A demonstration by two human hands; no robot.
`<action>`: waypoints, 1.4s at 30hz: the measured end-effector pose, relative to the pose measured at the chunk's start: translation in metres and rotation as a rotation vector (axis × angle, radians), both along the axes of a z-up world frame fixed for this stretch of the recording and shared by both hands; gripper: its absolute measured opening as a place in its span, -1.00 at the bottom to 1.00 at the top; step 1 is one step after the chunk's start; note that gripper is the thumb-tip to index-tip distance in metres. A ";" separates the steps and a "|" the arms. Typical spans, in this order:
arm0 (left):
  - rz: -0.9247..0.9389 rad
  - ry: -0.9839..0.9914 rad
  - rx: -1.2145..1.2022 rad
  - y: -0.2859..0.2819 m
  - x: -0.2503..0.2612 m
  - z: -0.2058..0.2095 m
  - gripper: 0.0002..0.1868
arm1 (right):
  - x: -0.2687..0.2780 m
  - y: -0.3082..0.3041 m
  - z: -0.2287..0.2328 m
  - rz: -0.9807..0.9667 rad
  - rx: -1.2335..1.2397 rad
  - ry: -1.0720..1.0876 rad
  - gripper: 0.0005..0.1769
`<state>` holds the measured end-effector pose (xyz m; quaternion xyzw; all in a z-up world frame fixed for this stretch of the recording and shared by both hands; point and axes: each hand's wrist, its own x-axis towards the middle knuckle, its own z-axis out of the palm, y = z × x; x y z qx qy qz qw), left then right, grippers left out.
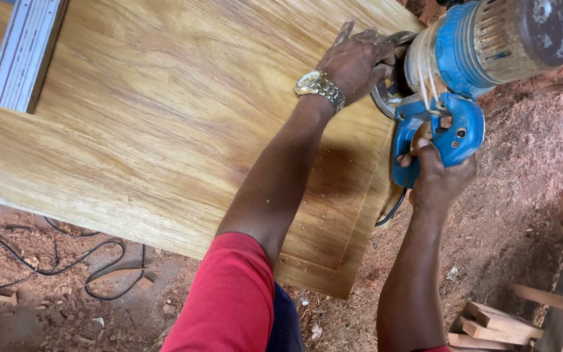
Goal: Using a wood router to shape the edge of a wooden board.
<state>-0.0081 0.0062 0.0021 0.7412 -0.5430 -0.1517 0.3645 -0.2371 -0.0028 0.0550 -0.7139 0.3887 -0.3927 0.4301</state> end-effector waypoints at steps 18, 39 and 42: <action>0.067 -0.033 -0.146 -0.012 -0.002 -0.021 -0.83 | 0.002 0.000 0.004 0.010 0.032 0.004 -0.79; 0.002 0.005 0.045 0.009 -0.008 0.004 -0.78 | -0.008 0.005 0.001 0.037 -0.015 0.010 -0.88; 0.017 -0.050 -0.022 0.001 -0.009 -0.008 -0.79 | -0.009 0.006 0.003 0.009 0.017 0.001 -0.85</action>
